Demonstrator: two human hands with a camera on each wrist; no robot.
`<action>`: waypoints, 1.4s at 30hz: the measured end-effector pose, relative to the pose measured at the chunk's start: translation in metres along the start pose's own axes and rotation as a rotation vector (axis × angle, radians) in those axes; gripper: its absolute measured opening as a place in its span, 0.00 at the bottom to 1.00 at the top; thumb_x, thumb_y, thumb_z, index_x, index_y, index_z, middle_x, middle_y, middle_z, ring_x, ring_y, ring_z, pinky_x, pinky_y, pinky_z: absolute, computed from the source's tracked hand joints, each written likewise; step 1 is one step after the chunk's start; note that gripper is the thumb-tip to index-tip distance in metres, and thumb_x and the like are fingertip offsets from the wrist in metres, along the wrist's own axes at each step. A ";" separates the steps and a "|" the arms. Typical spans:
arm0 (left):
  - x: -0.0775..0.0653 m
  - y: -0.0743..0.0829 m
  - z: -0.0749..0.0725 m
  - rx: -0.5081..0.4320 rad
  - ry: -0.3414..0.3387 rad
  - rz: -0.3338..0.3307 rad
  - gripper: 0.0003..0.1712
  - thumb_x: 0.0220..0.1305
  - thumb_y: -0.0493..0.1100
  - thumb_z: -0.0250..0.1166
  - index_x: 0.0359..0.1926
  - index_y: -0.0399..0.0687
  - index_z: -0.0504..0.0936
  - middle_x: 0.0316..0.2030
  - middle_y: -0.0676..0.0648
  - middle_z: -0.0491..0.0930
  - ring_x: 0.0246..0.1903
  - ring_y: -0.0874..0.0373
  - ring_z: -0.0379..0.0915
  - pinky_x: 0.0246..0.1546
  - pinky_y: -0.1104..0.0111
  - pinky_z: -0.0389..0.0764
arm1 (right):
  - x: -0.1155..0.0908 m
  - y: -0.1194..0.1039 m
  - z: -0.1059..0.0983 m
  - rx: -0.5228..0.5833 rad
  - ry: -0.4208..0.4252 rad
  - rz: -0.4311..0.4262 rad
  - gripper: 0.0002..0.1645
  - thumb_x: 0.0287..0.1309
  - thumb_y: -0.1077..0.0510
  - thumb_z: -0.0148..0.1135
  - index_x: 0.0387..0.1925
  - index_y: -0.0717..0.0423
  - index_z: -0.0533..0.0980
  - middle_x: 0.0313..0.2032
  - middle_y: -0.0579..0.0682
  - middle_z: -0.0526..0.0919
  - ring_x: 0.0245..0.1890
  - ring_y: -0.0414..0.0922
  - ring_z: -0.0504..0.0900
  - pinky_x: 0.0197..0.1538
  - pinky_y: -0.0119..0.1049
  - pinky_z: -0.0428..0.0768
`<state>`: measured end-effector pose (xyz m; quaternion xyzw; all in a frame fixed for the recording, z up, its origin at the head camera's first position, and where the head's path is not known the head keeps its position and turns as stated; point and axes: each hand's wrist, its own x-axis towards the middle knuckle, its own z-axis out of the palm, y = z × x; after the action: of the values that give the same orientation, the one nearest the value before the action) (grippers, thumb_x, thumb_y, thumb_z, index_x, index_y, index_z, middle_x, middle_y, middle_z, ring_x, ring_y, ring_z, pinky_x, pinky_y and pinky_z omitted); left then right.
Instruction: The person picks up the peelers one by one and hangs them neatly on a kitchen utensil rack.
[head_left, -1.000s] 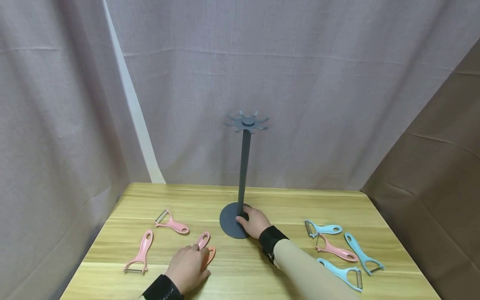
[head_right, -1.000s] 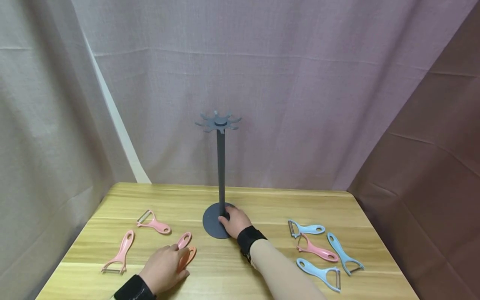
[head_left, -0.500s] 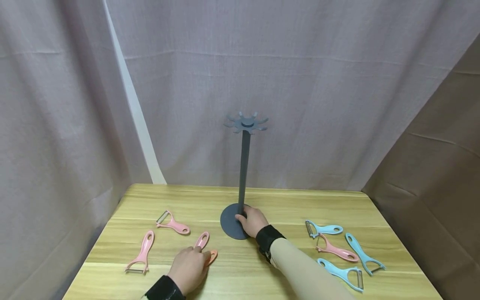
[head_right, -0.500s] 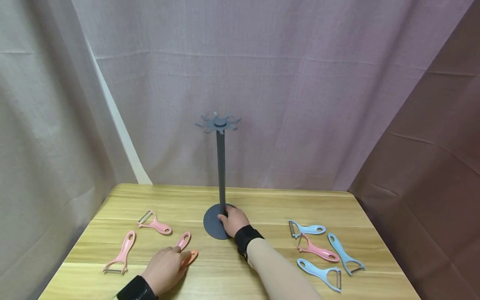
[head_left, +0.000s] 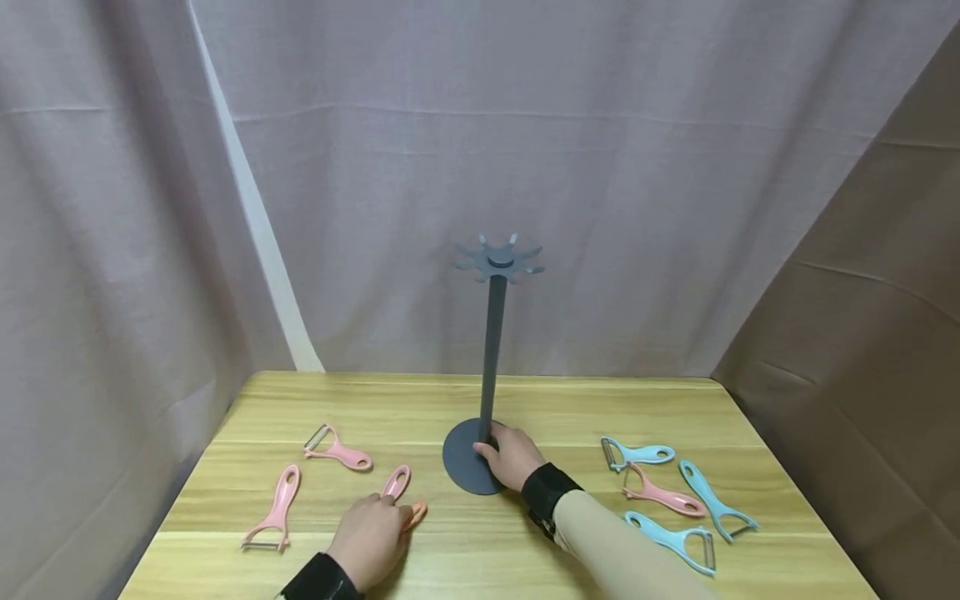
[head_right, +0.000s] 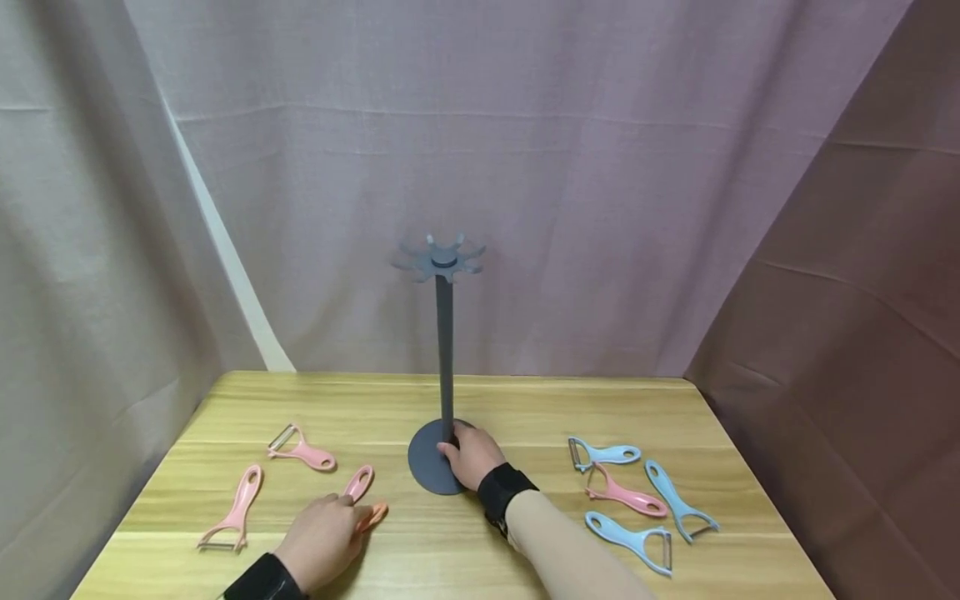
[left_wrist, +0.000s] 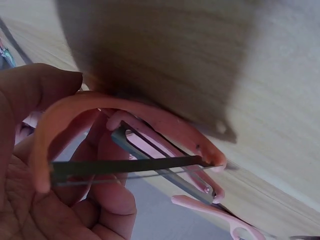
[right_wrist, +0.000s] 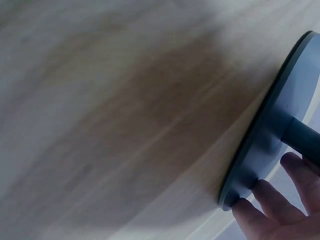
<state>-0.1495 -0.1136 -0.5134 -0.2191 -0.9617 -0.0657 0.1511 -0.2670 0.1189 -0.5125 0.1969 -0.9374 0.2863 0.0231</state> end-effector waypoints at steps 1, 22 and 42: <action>0.000 0.000 0.000 0.001 0.005 0.002 0.06 0.49 0.45 0.65 0.20 0.52 0.79 0.16 0.50 0.72 0.18 0.54 0.68 0.20 0.62 0.67 | -0.001 0.001 0.000 -0.002 0.001 -0.006 0.19 0.58 0.49 0.56 0.48 0.54 0.73 0.38 0.48 0.81 0.40 0.45 0.79 0.43 0.41 0.75; 0.001 -0.009 -0.027 -0.165 -0.060 -0.031 0.10 0.42 0.40 0.67 0.15 0.56 0.74 0.13 0.61 0.67 0.16 0.64 0.63 0.18 0.67 0.67 | -0.012 0.005 0.005 -0.026 0.055 -0.047 0.10 0.57 0.48 0.57 0.37 0.47 0.74 0.29 0.42 0.81 0.33 0.41 0.79 0.36 0.37 0.75; 0.035 -0.030 -0.063 -0.781 -0.162 -0.114 0.08 0.62 0.40 0.56 0.26 0.54 0.74 0.19 0.52 0.75 0.18 0.63 0.69 0.17 0.71 0.71 | -0.012 0.007 0.006 -0.061 0.044 -0.028 0.13 0.57 0.47 0.56 0.40 0.49 0.73 0.29 0.41 0.80 0.32 0.39 0.79 0.36 0.36 0.75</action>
<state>-0.1762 -0.1382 -0.4442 -0.2109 -0.8838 -0.4170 -0.0238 -0.2578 0.1252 -0.5231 0.2027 -0.9422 0.2614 0.0539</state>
